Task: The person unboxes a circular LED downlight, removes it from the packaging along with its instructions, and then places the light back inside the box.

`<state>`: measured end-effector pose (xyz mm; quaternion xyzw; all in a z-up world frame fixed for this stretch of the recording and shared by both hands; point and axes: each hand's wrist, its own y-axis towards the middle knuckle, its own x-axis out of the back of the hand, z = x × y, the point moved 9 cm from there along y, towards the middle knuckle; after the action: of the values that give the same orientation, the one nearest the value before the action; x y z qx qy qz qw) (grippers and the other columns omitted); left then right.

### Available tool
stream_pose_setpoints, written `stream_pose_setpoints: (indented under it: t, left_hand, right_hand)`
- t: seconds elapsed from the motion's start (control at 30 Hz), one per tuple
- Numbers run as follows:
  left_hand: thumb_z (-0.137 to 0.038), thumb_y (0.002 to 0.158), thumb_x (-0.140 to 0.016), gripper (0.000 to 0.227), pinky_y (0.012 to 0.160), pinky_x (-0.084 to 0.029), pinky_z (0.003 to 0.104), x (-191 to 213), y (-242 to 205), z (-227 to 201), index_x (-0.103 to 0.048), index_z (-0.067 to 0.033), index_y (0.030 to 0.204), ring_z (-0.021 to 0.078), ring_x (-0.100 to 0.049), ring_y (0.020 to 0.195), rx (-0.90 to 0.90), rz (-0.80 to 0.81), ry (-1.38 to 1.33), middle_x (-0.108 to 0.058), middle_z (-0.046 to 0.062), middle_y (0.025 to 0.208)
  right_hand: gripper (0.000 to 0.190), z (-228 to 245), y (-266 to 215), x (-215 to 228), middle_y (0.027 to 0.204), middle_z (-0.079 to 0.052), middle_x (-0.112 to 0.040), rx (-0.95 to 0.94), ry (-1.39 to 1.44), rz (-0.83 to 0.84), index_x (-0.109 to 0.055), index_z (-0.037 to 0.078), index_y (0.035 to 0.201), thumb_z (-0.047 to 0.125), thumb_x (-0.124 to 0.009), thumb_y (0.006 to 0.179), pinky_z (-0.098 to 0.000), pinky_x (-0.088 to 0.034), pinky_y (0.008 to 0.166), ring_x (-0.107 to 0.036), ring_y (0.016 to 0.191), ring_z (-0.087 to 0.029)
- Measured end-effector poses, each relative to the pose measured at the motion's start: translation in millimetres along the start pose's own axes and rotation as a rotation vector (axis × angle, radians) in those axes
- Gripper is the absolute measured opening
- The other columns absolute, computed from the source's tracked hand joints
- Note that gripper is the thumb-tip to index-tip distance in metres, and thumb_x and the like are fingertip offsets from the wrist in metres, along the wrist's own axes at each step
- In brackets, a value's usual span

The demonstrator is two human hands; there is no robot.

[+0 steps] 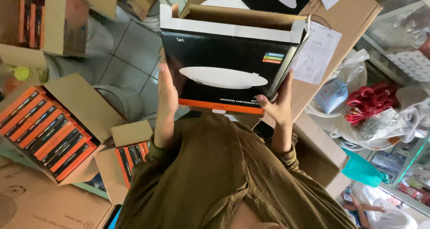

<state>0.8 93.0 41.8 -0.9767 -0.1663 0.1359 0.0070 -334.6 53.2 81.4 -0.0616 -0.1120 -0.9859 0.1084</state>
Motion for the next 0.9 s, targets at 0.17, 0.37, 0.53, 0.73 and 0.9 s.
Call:
stream_pose_setpoints:
  t: [0.17, 0.37, 0.53, 0.73, 0.9]
  left_hand:
    - [-0.054, 0.114, -0.037, 0.075, 0.131, -0.021, 0.038, -16, -30, -41, -0.031, 0.0042, 0.161, 0.0261, -0.031, 0.157, -0.145, -0.034, 0.074, -0.035, 0.019, 0.168]
    - [-0.046, 0.104, -0.066, 0.073, 0.125, -0.034, 0.034, -8, -26, -76, -0.042, 0.0018, 0.154, 0.0191, -0.048, 0.143, -0.260, -0.073, -0.073, -0.051, 0.010, 0.152]
    - [-0.014, 0.099, -0.084, 0.042, 0.095, -0.043, 0.023, 22, -15, -75, -0.056, -0.0051, 0.129, 0.0078, -0.051, 0.099, -0.351, -0.163, -0.253, -0.056, -0.003, 0.106]
    - [-0.008, 0.093, -0.085, 0.038, 0.086, -0.041, 0.022, 56, -24, -83, -0.057, -0.0073, 0.120, 0.0067, -0.049, 0.090, -0.385, -0.231, -0.216, -0.056, -0.004, 0.104]
    - [-0.011, 0.095, -0.085, 0.041, 0.087, -0.041, 0.021, 75, -32, -93, -0.055, -0.0070, 0.123, 0.0074, -0.049, 0.096, -0.396, -0.258, -0.226, -0.057, -0.003, 0.106]
  right_hand:
    - [0.077, 16, 14, -9, 0.118, -0.019, -0.068, -0.137, -0.220, 0.124, -0.048, -0.008, 0.138, 0.034, -0.086, 0.085, -0.0391, -0.055, 0.093, -0.067, 0.106, -0.026]
    - [0.047, -7, -2, -18, 0.101, -0.011, -0.072, -0.353, 0.074, 0.215, -0.060, -0.006, 0.124, 0.020, -0.081, 0.090, -0.0328, -0.058, 0.074, -0.067, 0.087, -0.019]
    - [0.030, -6, -13, -44, 0.102, -0.005, -0.069, -0.147, 0.096, 0.323, -0.066, -0.002, 0.118, 0.019, -0.077, 0.099, -0.0288, -0.053, 0.085, -0.062, 0.096, -0.014]
    - [0.032, -36, 14, -63, 0.095, -0.005, -0.072, -0.182, 0.046, 0.402, -0.070, -0.002, 0.115, 0.021, -0.080, 0.095, -0.0290, -0.054, 0.077, -0.065, 0.087, -0.015]
    - [0.040, -37, 28, -89, 0.103, -0.007, -0.073, -0.148, 0.095, 0.426, -0.067, -0.003, 0.118, 0.025, -0.079, 0.093, -0.0307, -0.055, 0.081, -0.067, 0.094, -0.017]
